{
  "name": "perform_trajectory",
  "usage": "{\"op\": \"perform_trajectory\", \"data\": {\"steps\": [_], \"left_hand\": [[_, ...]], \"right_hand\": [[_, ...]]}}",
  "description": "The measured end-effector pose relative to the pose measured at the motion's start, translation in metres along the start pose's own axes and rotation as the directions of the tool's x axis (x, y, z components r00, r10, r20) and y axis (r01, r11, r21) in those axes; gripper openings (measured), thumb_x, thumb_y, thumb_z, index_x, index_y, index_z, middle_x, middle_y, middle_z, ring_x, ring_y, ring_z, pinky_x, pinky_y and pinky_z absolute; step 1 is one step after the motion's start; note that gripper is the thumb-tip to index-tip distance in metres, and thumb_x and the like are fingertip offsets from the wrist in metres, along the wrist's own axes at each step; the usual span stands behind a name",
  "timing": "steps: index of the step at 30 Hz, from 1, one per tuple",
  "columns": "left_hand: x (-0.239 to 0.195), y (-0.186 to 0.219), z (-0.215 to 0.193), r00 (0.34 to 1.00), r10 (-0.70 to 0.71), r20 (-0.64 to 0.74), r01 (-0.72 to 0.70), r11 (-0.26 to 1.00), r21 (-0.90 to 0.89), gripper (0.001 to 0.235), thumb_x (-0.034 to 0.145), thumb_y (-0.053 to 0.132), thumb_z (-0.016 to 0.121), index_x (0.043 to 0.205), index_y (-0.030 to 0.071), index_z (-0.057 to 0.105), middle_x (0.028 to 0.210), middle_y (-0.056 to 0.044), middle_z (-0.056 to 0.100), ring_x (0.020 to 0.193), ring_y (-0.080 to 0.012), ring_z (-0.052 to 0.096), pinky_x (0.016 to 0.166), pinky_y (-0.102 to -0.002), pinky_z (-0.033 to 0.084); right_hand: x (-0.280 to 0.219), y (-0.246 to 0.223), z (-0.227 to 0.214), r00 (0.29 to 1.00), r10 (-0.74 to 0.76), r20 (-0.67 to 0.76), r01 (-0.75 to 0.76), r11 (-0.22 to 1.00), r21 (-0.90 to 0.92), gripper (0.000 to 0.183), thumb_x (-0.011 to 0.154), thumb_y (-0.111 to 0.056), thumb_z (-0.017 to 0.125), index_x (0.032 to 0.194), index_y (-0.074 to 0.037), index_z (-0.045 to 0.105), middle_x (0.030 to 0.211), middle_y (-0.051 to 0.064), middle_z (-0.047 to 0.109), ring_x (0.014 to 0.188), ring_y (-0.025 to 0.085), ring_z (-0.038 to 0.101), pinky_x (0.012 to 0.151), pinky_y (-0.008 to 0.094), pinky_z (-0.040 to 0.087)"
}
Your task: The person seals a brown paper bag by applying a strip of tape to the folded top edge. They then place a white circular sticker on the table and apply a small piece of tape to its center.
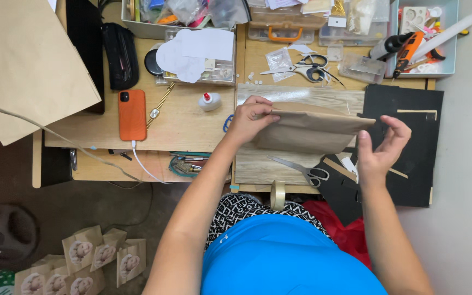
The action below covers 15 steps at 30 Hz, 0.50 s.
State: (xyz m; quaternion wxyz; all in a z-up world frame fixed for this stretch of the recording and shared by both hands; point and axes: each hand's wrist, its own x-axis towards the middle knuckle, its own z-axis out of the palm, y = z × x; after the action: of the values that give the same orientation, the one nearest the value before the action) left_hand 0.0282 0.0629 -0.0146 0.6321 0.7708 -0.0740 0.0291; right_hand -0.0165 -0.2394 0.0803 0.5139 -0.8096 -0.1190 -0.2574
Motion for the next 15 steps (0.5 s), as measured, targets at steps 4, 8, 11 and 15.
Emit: {"op": "perform_trajectory", "data": {"steps": [4, 8, 11, 15], "left_hand": [[-0.001, 0.003, 0.0, 0.998, 0.067, -0.021, -0.067, 0.998, 0.01, 0.016, 0.081, 0.023, 0.088, 0.087, 0.013, 0.078, 0.085, -0.004, 0.074, 0.109, -0.0213, 0.067, 0.103, -0.037, 0.048], [-0.003, 0.014, -0.006, 0.999, 0.041, 0.025, -0.042, 0.998, 0.041, 0.021, 0.084, 0.028, 0.087, 0.092, 0.012, 0.076, 0.087, -0.005, 0.072, 0.112, -0.0242, 0.064, 0.107, -0.042, 0.047], [-0.006, 0.009, -0.004, 0.999, 0.03, 0.023, -0.031, 0.998, 0.056, 0.019, 0.084, 0.028, 0.086, 0.087, 0.013, 0.076, 0.083, -0.004, 0.072, 0.111, -0.0229, 0.064, 0.108, -0.04, 0.047], [-0.007, 0.006, -0.001, 0.998, 0.061, -0.02, -0.06, 0.996, 0.062, 0.014, 0.085, 0.023, 0.086, 0.083, 0.012, 0.077, 0.077, -0.003, 0.072, 0.106, -0.0211, 0.068, 0.102, -0.038, 0.05]], "right_hand": [[-0.025, 0.061, -0.018, 0.897, 0.398, 0.193, -0.431, 0.883, 0.185, 0.059, 0.098, -0.006, 0.067, 0.152, -0.005, 0.043, 0.135, 0.003, 0.05, 0.128, 0.015, 0.05, 0.112, 0.03, 0.043], [-0.013, 0.075, -0.016, 0.853, 0.428, 0.299, -0.495, 0.844, 0.205, 0.038, 0.089, -0.005, 0.08, 0.125, -0.004, 0.068, 0.12, 0.011, 0.067, 0.12, 0.026, 0.066, 0.109, 0.044, 0.049], [-0.008, 0.085, -0.012, 0.885, 0.361, 0.295, -0.433, 0.87, 0.237, 0.026, 0.085, 0.0, 0.084, 0.109, 0.001, 0.073, 0.108, 0.014, 0.07, 0.116, 0.027, 0.068, 0.108, 0.04, 0.05], [-0.01, 0.119, -0.014, 0.915, 0.276, 0.295, -0.356, 0.895, 0.269, 0.018, 0.08, 0.004, 0.089, 0.092, 0.002, 0.075, 0.093, 0.019, 0.07, 0.101, 0.028, 0.069, 0.097, 0.036, 0.053]]}}
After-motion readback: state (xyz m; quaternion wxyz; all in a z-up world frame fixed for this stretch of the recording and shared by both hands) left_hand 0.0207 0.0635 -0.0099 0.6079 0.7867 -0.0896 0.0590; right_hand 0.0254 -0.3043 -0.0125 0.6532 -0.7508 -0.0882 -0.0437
